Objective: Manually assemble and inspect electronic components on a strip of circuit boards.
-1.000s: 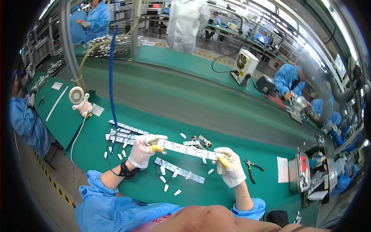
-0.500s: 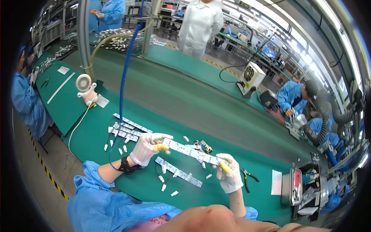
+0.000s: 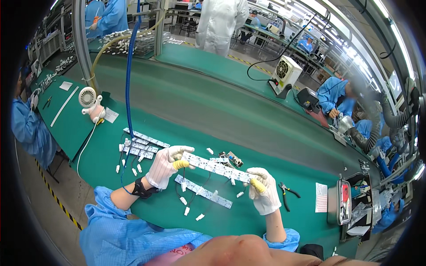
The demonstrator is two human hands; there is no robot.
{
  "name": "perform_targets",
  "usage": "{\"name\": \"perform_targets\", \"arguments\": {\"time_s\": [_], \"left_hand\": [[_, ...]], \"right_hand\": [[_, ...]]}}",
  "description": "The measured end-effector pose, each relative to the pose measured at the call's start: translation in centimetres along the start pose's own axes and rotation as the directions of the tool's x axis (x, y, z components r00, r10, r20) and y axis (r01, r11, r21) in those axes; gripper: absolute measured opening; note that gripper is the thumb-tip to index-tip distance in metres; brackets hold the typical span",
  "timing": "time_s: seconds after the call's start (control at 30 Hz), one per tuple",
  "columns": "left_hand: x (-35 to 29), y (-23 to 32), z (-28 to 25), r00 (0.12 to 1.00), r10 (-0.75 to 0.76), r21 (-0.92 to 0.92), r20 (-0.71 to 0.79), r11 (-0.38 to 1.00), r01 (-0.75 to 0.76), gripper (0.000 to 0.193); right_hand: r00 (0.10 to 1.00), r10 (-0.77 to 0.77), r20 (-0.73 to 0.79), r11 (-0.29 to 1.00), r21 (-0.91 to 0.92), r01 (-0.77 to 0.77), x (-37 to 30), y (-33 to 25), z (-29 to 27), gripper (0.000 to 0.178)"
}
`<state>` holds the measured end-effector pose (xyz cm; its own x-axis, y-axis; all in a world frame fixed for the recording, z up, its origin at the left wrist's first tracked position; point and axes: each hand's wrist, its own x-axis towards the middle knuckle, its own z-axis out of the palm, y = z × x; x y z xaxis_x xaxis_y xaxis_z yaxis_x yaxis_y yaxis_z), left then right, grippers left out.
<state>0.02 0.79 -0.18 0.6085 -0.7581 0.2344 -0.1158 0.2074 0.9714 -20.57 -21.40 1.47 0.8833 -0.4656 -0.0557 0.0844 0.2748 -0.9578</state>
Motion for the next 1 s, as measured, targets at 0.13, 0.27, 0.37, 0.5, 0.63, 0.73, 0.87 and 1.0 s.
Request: {"name": "perform_targets", "arguments": {"time_s": [0.13,0.27,0.37,0.5,0.63,0.73,0.87,1.0], "left_hand": [[0.0,0.0,0.2,1.0,0.003,-0.007,0.015,1.0,-0.003,0.04],[0.0,0.2,0.1,0.999,-0.041,0.039,0.03,0.998,0.04,0.039],[0.0,0.2,-0.2,0.999,-0.023,0.013,0.025,1.0,0.023,0.034],[0.0,0.2,0.0,0.998,-0.05,-0.007,0.033,0.999,0.05,0.033],[0.0,-0.9,-0.3,0.996,-0.084,-0.039,0.034,0.996,0.085,0.047],[0.1,-0.6,-0.1,0.994,-0.106,-0.065,0.011,0.992,0.106,0.046],[0.6,-0.6,0.3,0.992,-0.128,-0.133,0.011,0.983,0.128,0.05],[0.2,-0.3,0.2,0.988,-0.152,-0.126,-0.003,0.981,0.15,0.055]], "right_hand": [[0.999,0.043,-0.017,0.998,0.035,-0.042,0.0,-0.2,0.2,0.027],[0.999,0.034,-0.017,0.999,0.041,-0.033,-0.1,0.1,0.1,0.028],[0.999,0.041,-0.016,0.998,0.042,-0.04,-0.1,0.0,0.4,0.029],[0.998,0.057,-0.041,0.998,0.032,-0.056,-0.2,0.0,0.3,0.029],[0.996,0.072,-0.043,0.997,0.031,-0.07,0.2,0.0,0.3,0.029],[0.999,0.024,-0.039,0.999,0.026,-0.023,0.6,0.7,0.2,0.025],[1.0,0.01,-0.019,1.0,0.023,-0.01,0.5,0.5,-0.3,0.028],[0.998,0.065,-0.009,0.997,0.042,-0.064,0.2,-0.1,0.2,0.03]]}}
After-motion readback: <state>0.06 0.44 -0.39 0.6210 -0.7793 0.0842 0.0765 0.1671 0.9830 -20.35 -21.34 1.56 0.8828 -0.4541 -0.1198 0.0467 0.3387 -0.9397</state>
